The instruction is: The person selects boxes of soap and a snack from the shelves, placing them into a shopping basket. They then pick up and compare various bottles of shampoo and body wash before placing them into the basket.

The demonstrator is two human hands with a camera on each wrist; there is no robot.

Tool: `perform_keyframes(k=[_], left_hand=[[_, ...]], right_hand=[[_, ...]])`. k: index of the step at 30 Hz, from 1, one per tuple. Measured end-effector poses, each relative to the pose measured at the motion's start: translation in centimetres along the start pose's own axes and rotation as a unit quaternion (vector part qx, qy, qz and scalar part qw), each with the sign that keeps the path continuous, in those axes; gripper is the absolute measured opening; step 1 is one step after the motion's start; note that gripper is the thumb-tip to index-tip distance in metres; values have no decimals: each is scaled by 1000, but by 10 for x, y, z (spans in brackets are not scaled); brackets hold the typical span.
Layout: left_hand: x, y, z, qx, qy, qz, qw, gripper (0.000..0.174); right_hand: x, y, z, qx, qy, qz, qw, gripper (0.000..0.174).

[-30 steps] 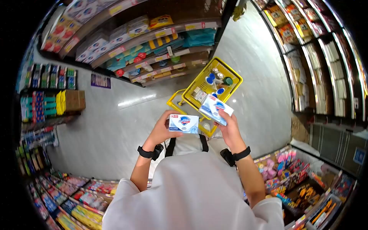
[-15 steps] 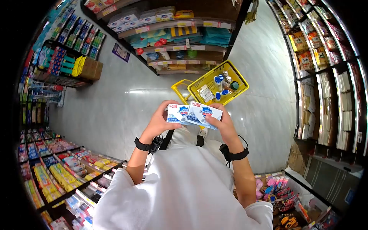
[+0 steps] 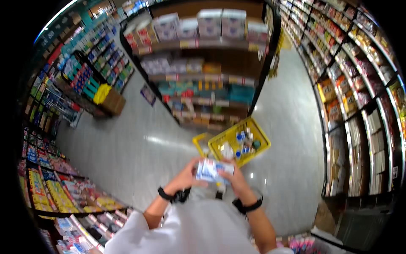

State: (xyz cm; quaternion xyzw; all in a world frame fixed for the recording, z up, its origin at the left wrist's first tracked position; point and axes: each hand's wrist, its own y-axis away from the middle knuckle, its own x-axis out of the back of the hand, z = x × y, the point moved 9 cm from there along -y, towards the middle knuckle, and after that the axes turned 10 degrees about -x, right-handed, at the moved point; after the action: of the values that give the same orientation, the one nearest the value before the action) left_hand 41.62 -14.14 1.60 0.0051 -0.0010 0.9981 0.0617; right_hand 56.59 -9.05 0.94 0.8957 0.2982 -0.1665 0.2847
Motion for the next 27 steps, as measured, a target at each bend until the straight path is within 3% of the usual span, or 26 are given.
perform_keyframes(k=[9,11,17,27], left_hand=[[-8,4,2,14,15,-32,999,88],[-3,9,-1,-10,-58,-45,997,87],[12,16,-12,8,-10,-34,999,86],[89,12,-4,-10,-30,-35,999,86]], right_hand=[[-4,9,28,-52,3,25,998,54],[-8,6,34,-59,8,18,998,51],[-19,-3,46,-80,-4,14,997,48],[-69,-59,43,-94,-7,12,995,48]])
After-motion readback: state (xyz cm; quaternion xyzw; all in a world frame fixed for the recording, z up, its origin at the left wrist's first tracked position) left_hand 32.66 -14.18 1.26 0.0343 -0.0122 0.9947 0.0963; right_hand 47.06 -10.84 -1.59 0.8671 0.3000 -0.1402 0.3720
